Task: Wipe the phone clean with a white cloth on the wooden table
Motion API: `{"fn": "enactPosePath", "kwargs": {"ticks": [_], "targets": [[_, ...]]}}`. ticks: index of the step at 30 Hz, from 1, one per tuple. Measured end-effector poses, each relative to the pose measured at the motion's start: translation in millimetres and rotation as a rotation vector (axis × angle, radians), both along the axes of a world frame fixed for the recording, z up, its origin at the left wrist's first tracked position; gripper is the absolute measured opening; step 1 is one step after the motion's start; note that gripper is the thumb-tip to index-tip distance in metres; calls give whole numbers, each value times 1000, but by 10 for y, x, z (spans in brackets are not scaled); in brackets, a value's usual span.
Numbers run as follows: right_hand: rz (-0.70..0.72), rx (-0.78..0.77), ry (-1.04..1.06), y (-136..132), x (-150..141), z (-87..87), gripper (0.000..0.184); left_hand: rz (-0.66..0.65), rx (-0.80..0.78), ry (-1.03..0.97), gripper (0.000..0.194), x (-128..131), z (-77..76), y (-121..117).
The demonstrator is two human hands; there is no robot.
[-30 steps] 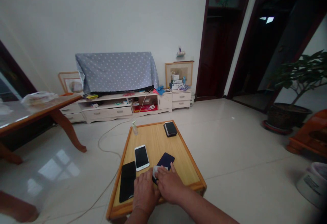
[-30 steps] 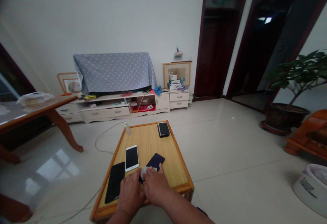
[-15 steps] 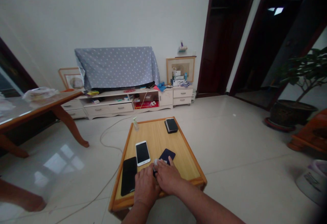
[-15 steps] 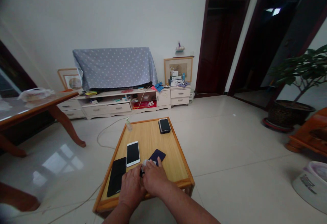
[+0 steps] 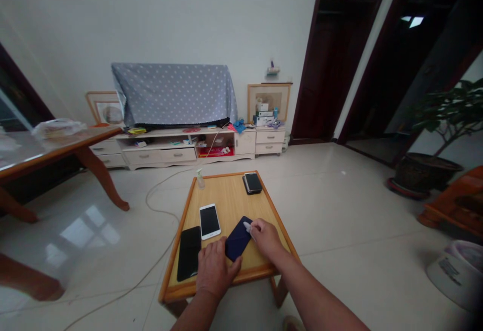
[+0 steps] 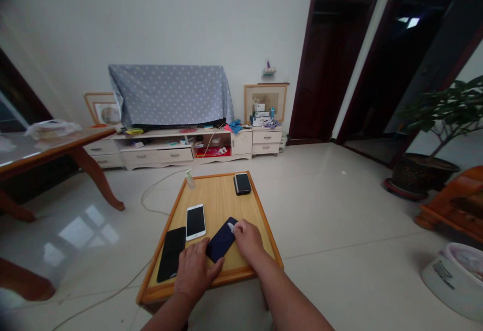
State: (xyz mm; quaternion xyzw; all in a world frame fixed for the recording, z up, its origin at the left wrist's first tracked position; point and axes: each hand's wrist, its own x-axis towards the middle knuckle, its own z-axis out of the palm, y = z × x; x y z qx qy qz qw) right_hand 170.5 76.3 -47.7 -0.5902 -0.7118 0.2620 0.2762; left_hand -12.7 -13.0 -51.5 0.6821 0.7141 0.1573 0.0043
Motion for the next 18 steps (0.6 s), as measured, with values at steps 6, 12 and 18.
{"fn": "enactPosePath", "kwargs": {"ticks": [6,12,18], "targets": [[-80,-26,84,93,-10,-83,25,21,9,21,59,28,11,-6],[-44,70,4,39,-143,-50,24,-5,28,5,58,6,-24,-4],[272,166,-246,-348,-431,-34,30,-17,14,5,58,-46,-85,5]]}}
